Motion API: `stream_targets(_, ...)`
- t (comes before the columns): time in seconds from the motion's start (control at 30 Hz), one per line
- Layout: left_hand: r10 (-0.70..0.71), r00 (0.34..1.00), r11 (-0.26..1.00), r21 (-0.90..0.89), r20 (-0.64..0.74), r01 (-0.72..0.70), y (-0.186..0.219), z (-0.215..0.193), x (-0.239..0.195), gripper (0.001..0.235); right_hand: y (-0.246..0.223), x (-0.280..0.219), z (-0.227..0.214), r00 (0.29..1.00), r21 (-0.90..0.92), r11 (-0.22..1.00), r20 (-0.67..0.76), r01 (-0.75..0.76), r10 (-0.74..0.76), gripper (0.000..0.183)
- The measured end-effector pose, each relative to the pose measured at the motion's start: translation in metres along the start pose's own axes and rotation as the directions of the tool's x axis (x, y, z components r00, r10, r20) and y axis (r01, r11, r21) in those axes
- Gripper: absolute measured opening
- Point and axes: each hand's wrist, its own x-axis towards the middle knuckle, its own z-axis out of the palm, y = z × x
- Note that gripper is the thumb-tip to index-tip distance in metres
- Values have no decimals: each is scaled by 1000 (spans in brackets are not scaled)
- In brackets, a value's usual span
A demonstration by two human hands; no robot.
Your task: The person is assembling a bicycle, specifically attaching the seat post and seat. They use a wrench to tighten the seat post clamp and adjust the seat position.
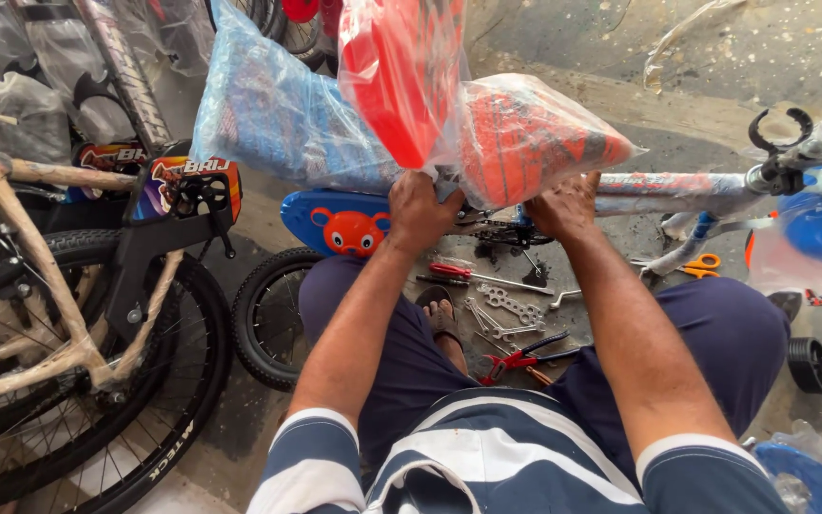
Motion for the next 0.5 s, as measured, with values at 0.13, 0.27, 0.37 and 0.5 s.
stream_targets(0.13, 104, 994, 994, 27, -40, -103, -8, 9, -1, 39, 0, 1, 1, 997, -28, 999, 64, -39, 40, 67)
stream_targets(0.27, 107, 994, 993, -36, -24, -108, -4, 2, 0, 40, 0, -1, 3, 1000, -80, 997, 14, 18, -17, 64)
stream_targets(0.37, 58, 998, 998, -32, 17, -58, 14, -14, 4, 39, 2, 0, 0, 990, -74, 996, 123, -54, 63, 59)
stream_targets(0.5, -45, 998, 965, -261, -48, 31, 48, -39, -7, 44, 8, 4, 3, 986, -87, 996, 162, -11, 25, 59)
